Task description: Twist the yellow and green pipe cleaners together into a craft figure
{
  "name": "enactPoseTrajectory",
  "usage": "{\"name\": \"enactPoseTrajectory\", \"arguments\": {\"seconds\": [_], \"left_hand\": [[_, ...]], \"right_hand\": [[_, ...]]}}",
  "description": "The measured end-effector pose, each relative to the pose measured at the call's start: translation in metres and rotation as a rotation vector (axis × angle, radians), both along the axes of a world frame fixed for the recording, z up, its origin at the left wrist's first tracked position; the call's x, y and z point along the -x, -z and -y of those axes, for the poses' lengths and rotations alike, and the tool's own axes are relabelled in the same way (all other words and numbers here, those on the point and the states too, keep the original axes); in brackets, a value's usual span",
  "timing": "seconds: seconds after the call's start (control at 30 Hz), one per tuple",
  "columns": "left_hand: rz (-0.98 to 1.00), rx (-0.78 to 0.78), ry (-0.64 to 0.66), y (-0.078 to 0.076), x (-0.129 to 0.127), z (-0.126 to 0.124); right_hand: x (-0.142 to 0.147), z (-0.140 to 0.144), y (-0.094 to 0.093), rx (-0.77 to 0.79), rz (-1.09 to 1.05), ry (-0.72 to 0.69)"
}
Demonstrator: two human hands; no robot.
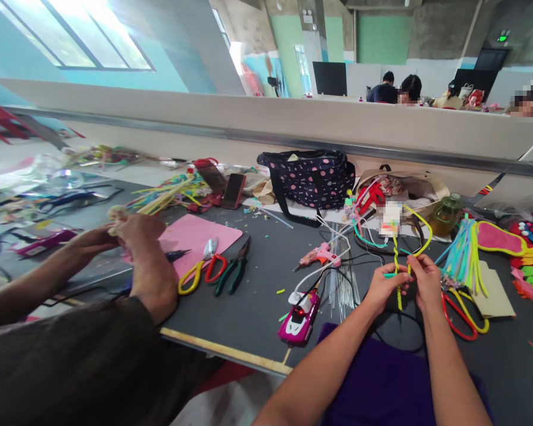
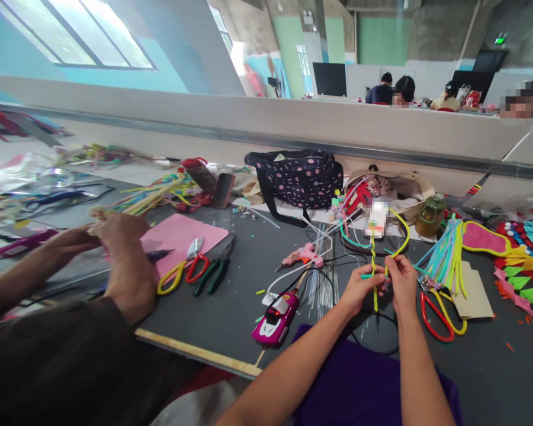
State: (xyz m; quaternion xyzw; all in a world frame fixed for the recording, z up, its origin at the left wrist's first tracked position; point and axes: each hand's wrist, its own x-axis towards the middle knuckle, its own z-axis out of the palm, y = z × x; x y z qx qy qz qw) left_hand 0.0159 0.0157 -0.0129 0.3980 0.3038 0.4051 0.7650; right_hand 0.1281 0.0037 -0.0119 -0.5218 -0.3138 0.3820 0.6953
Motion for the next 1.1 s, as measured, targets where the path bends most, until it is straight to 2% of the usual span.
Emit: {"name": "enactPoseTrajectory", "arguments": {"seconds": [0.27, 0.47, 0.8, 0.9, 1.0, 1.07, 1.1], "left_hand": [[-0.036, 0.024, -0.011, 0.000, -0.001, 0.002], [0.006, 0.064, -0.021, 0.001, -0.002, 0.001], [0.047, 0.045, -0.136, 0.003, 0.001, -0.005], [0.049, 0.005, -0.292, 0.008, -0.001, -0.010], [0.001, -0.020, -0.629, 0.011, 0.004, -0.015], [-0.077, -0.136, -0.833, 0.008, 0.010, -0.016], [-0.124, -0.235, -0.889, 0.005, 0.014, -0.016]], "right_hand": [[-0.005, 0.003, -0.005, -0.005, 0.056, 0.058], [-0.006, 0.003, -0.006, 0.031, 0.036, 0.015], [-0.011, 0.000, -0.001, 0.067, -0.023, -0.015], [-0.011, -0.001, 0.000, 0.056, -0.035, -0.021], [-0.012, -0.002, 0.001, 0.057, -0.041, -0.010], [-0.012, -0.002, 0.002, 0.054, -0.032, 0.000], [-0.012, -0.002, 0.002, 0.049, -0.023, 0.002]]}}
